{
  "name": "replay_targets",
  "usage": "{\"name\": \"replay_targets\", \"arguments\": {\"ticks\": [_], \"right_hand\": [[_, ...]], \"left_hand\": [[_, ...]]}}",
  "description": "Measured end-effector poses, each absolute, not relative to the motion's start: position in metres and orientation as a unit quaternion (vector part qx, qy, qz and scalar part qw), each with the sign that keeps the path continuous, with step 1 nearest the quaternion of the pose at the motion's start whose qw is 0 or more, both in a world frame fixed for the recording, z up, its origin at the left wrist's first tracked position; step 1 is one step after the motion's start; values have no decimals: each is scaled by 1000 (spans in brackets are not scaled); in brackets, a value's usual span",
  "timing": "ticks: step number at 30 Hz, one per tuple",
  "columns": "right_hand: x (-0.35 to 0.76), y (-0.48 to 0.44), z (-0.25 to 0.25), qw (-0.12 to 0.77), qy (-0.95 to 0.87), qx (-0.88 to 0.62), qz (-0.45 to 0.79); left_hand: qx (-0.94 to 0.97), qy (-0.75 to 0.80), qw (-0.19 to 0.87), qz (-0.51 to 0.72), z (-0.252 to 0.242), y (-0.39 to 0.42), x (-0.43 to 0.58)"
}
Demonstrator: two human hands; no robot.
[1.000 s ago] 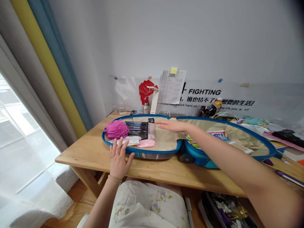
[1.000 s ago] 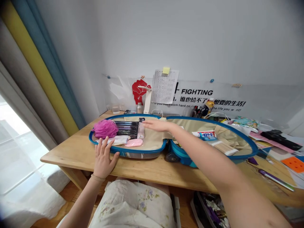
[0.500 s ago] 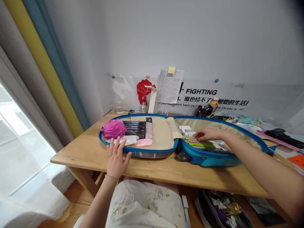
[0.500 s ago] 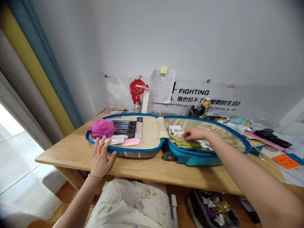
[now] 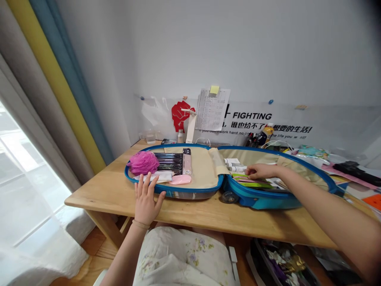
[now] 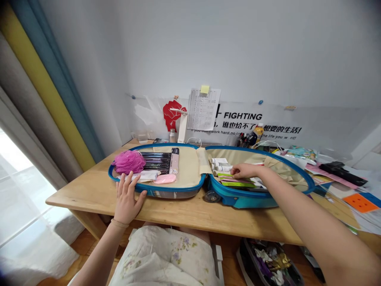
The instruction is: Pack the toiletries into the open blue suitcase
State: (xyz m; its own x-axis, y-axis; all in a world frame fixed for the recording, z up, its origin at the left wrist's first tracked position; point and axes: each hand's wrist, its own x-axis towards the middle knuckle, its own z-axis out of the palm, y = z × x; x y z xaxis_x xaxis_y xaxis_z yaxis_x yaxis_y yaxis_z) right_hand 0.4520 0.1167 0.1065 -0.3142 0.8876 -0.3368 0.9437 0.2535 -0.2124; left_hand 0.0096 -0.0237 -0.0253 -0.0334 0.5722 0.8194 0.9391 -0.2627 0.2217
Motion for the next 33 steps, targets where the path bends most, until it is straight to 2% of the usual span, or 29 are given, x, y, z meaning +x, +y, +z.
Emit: {"name": "replay_targets", "arguments": {"ticks": [10,15,23,28,33], "right_hand": [[448,119,116,37,795,576,-186],[437,128,114,72,799,561,-201],[443,129,106,103,801,570,-151],[446,123,105,79,807,575,-114],[445,120,125,11,806,581,-108]], "left_hand": [[-662,-573,206,-437,-27,-23,9],[-662,-576,208,-433,-27,-23,9],[-661,-579,200,-433,-27,-23,9],[-659,-584,194,-434,-27,-24,10],[-660,-583,192,-433,-26,-25,11]]}}
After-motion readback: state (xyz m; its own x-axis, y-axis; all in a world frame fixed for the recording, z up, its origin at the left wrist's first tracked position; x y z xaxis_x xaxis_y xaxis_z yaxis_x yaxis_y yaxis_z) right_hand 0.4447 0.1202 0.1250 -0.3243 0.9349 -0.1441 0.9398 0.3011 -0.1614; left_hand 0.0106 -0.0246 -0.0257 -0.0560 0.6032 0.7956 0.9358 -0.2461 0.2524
